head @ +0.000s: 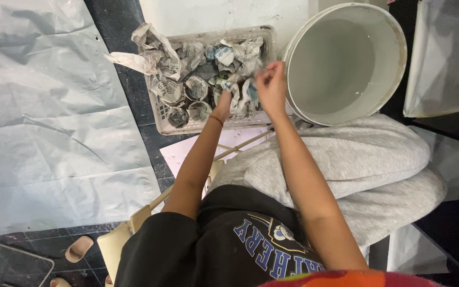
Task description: The person unwraps small ceramic items from newspaper, rinses them in a bucket of water, dries them with a maroon cloth, and places them on a nearby shelf. The items include a small bowl, a glass, and a small jar.
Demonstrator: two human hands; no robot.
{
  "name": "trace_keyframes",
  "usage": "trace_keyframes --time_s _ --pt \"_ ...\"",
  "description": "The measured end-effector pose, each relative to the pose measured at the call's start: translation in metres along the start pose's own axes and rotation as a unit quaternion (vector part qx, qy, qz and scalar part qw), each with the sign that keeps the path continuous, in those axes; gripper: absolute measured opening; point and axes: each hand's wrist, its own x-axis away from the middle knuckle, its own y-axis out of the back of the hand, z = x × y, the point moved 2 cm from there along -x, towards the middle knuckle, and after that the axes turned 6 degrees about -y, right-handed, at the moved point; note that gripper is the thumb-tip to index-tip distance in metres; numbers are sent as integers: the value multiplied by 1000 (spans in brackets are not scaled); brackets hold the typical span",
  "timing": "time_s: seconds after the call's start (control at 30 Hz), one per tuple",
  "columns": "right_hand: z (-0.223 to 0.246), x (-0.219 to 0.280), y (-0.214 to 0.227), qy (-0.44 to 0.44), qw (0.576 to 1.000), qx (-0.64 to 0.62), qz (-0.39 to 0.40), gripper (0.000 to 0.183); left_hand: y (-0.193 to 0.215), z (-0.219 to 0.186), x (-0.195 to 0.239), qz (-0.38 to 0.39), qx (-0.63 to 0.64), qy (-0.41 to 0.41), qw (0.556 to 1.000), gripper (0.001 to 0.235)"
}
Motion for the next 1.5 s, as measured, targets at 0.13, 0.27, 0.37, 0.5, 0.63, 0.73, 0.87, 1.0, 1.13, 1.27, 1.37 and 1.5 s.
trace_keyframes --time_s 0.13,0.27,0.37,0.5,0.63,0.73,0.87,1.0,1.13,1.27,1.37,1.5 --pt "14 13 1 289 931 222 16 28 -1 -4 1 -20 93 19 995 43" --pt "26 22 5 291 905 308 39 41 -4 -12 14 -82 58 20 995 49" --pt "30 26 3 261 889 372 61 27 -8 -17 16 -42 135 -8 990 34" --pt "22 25 -4 61 896 428 100 39 4 -12 16 -97 115 5 989 43" --pt "7 19 -3 100 884 447 93 37 8 8 15 -95 50 -33 994 26" --pt "-2 14 -5 210 879 429 22 26 7 14 12 -157 -144 -47 976 38" --pt "-10 7 -3 169 925 339 3 24 1 2 21 -244 -406 -178 862 31" --pt "-9 -3 7 114 953 275 -51 26 -26 -29 52 -313 -507 -224 771 37" --pt "0 -5 10 83 968 224 -79 24 -75 -44 58 -180 -809 -314 463 58" --pt "5 0 10 91 975 188 -75 23 -66 -14 33 -59 -929 9 366 78" --pt "6 2 12 98 977 173 -72 21 -34 11 7 -94 -778 6 621 72" --pt "14 4 15 55 987 125 -79 19 -18 29 -18 35 -851 47 521 59"
